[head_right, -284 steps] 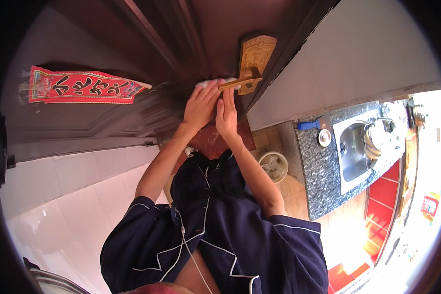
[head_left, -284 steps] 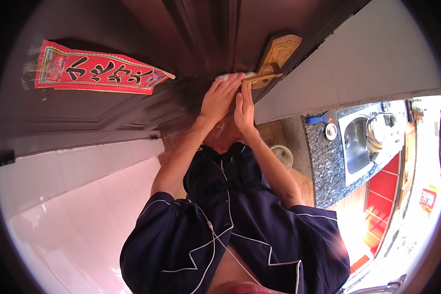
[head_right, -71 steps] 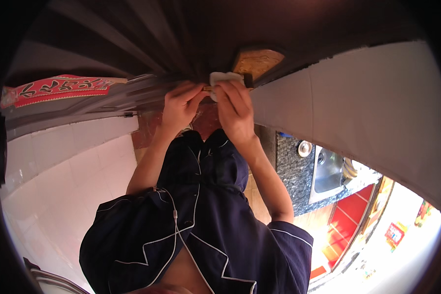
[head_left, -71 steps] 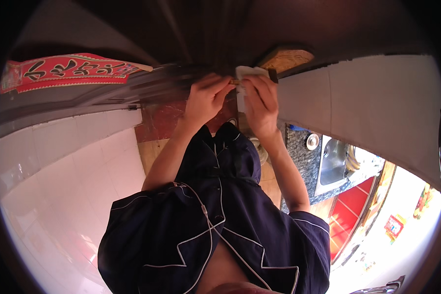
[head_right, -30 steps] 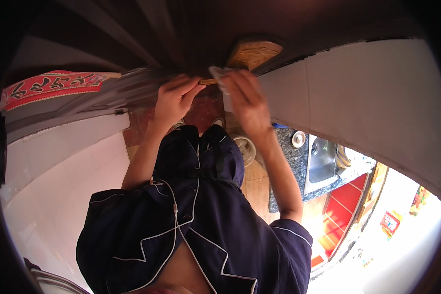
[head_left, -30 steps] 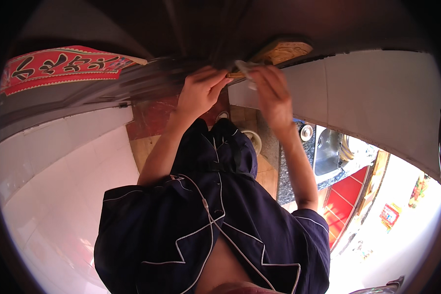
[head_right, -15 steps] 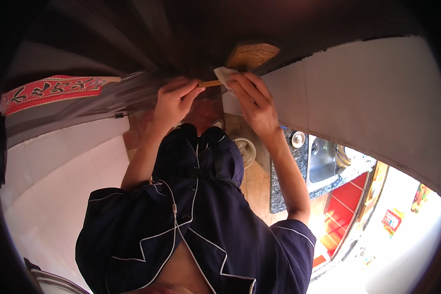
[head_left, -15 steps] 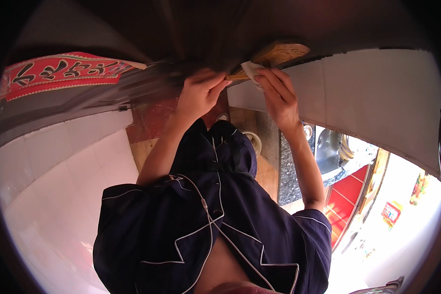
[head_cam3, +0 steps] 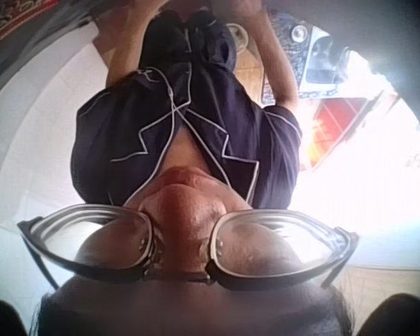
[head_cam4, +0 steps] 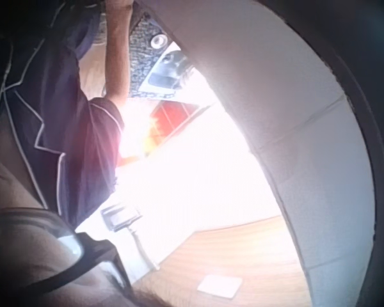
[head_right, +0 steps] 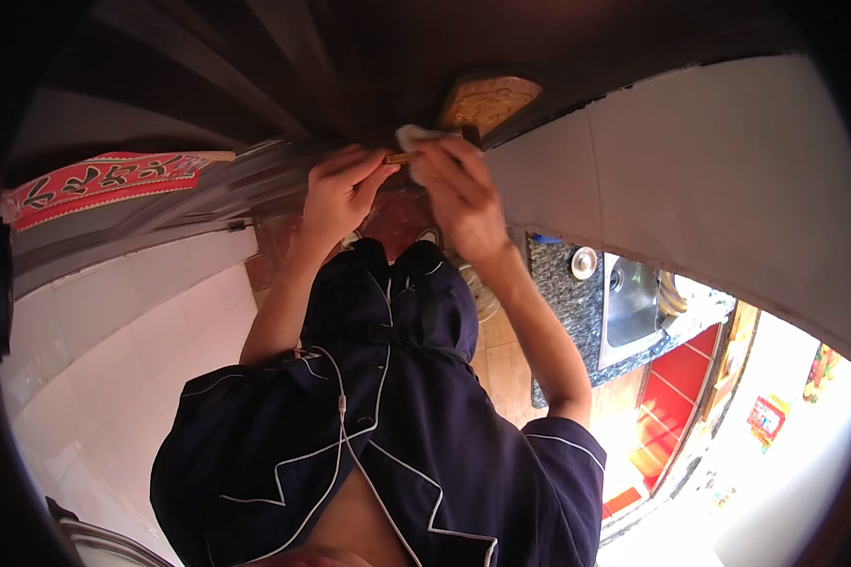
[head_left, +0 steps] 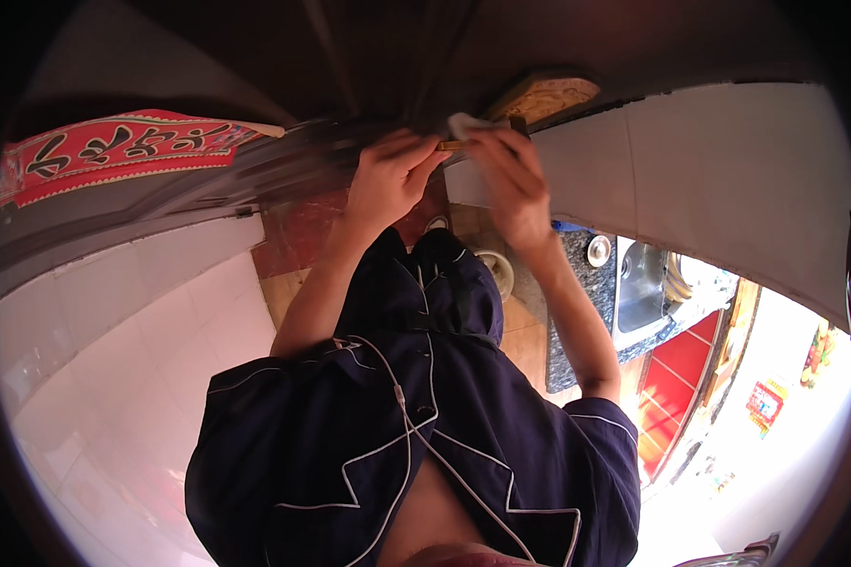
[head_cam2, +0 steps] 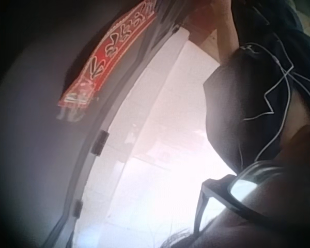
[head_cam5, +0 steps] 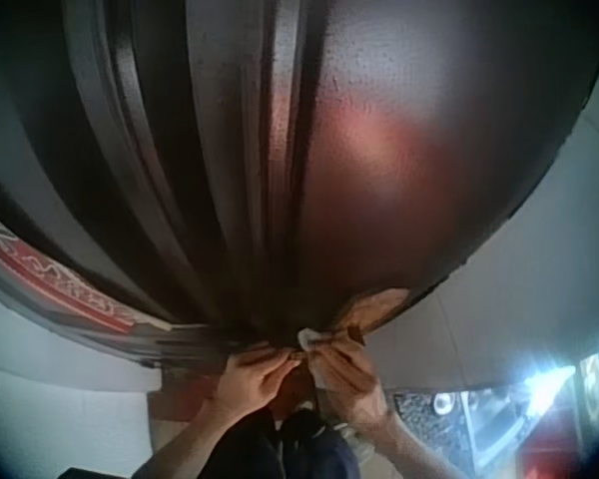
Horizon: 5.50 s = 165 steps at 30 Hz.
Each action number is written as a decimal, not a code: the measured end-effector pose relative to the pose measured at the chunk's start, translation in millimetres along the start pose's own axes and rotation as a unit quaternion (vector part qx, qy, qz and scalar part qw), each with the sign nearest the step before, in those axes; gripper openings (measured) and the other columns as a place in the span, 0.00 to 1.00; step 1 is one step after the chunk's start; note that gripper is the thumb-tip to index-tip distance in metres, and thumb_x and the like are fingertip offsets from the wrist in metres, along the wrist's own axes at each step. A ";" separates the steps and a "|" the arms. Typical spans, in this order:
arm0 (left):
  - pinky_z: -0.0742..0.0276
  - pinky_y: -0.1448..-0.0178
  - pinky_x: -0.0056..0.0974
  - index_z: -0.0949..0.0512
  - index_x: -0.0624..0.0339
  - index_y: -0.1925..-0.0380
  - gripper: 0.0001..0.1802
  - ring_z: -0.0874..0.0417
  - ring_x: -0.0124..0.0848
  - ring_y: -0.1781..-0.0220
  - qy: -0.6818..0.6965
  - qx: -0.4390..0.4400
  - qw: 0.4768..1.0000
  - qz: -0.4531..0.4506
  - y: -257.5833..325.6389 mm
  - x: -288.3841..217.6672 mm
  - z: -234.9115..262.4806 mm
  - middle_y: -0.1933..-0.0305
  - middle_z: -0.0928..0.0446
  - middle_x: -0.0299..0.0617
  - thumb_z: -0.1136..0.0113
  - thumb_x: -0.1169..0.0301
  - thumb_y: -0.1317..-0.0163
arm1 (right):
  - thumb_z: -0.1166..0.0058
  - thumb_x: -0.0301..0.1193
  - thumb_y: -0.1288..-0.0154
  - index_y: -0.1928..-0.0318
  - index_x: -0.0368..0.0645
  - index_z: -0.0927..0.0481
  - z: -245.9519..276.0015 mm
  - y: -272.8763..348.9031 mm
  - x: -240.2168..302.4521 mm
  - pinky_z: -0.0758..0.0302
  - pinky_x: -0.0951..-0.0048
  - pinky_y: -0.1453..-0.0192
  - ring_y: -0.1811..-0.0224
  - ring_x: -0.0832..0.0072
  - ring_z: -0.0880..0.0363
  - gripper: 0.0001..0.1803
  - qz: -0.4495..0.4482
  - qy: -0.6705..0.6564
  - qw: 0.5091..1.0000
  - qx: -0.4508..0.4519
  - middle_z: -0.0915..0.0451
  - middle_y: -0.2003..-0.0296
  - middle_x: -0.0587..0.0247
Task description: The person cleans a door by hand with a cloth, first rinsing the cloth in a sink and then wiping the door's surface and handle.
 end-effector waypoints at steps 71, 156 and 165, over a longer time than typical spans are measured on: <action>0.22 0.56 0.29 0.19 0.68 0.53 0.11 0.17 0.23 0.62 0.293 0.034 0.938 0.180 3.9 32.6 1.9 0.64 0.16 0.36 0.41 0.72 0.29 | 0.42 0.15 0.57 0.57 0.33 0.19 -15.7 0.4 25.6 0.22 0.59 0.46 0.50 0.56 0.23 0.21 -0.077 -0.072 0.994 -0.011 0.21 0.55 0.55; 0.20 0.60 0.41 0.25 0.63 0.65 0.08 0.16 0.45 0.62 -0.033 -0.067 0.997 0.033 -17.6 -37.7 -29.7 0.57 0.19 0.46 0.37 0.79 0.44 | 0.43 0.16 0.55 0.57 0.32 0.21 6.6 23.3 -22.6 0.21 0.58 0.44 0.49 0.54 0.21 0.19 -0.025 -0.076 0.997 -0.014 0.21 0.54 0.52; 0.21 0.59 0.38 0.24 0.66 0.64 0.07 0.16 0.41 0.65 0.046 -0.096 0.984 0.143 8.6 -1.7 -0.8 0.65 0.18 0.48 0.38 0.80 0.42 | 0.45 0.11 0.56 0.58 0.32 0.21 -22.6 12.2 4.2 0.21 0.60 0.47 0.50 0.54 0.21 0.20 -0.063 -0.136 0.987 -0.051 0.20 0.55 0.53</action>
Point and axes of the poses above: each hand's wrist, its own y-axis away from the middle knuckle, its own z-axis out of the back of the hand, x = y × z, the point moved 7 cm from there along -y, towards the middle knuckle
